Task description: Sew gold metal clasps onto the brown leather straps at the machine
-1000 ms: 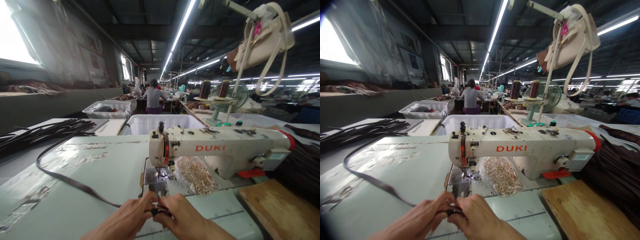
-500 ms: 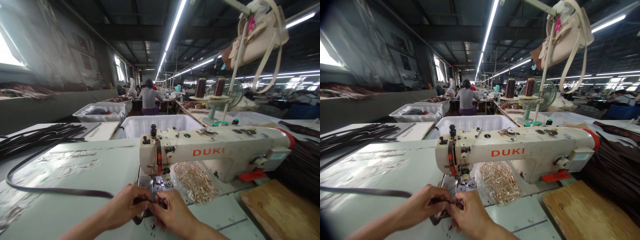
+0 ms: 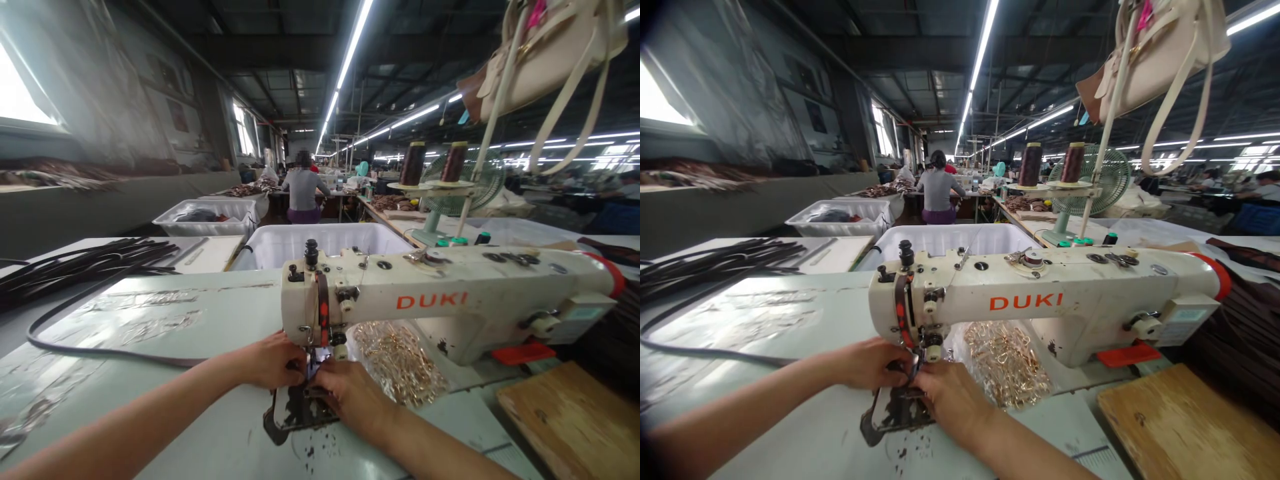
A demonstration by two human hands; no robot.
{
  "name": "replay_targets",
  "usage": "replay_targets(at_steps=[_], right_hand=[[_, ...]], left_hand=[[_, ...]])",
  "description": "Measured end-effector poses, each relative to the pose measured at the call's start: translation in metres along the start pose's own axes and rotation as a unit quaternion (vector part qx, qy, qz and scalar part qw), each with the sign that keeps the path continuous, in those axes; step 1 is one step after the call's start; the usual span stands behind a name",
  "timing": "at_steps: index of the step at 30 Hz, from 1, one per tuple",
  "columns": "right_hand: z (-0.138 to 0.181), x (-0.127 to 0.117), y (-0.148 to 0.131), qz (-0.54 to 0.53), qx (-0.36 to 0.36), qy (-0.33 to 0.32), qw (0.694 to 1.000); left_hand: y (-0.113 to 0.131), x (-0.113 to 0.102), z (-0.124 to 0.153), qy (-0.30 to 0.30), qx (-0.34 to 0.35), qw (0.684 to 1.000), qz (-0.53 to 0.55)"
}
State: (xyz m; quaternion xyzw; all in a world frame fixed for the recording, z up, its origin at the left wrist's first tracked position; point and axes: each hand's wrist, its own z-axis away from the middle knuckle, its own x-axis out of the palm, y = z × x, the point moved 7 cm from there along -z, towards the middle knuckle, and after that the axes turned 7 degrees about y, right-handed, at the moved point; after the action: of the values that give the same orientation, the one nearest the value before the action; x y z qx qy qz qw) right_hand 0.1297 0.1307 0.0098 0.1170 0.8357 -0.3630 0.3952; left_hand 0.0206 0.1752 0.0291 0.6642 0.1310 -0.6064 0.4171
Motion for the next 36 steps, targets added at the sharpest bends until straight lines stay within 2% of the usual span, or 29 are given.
replay_targets(at_steps=[6,9,12,17,19,23,27,31,36], right_hand=[[0.000,0.000,0.002,-0.062,-0.004,0.027,0.998],[0.001,0.003,0.006,-0.057,-0.020,0.024,0.998],[0.000,0.009,0.007,0.011,-0.042,-0.010,0.999],[-0.009,0.009,0.005,0.112,-0.043,-0.048,0.992],[-0.011,0.008,0.001,0.121,-0.053,-0.056,0.990],[-0.010,0.008,0.000,0.138,-0.061,-0.071,0.986],[-0.003,0.009,0.001,0.147,-0.035,-0.060,0.987],[0.001,0.010,0.005,0.163,0.012,-0.046,0.985],[-0.004,0.011,0.014,0.218,0.066,-0.053,0.972]], left_hand=[[0.006,-0.002,0.001,0.013,-0.016,0.998,-0.067],[0.007,-0.003,0.003,0.036,-0.019,0.995,-0.086],[0.007,-0.007,0.008,0.085,-0.026,0.991,-0.102],[0.006,-0.004,0.036,0.219,-0.049,0.962,-0.154],[0.014,0.006,0.049,0.260,0.003,0.948,-0.184],[0.033,0.027,0.063,0.286,0.159,0.910,-0.255],[0.043,0.024,0.061,0.317,0.240,0.860,-0.321],[0.042,0.012,0.051,0.319,0.296,0.845,-0.310],[0.031,0.005,0.040,0.323,0.332,0.852,-0.244]])
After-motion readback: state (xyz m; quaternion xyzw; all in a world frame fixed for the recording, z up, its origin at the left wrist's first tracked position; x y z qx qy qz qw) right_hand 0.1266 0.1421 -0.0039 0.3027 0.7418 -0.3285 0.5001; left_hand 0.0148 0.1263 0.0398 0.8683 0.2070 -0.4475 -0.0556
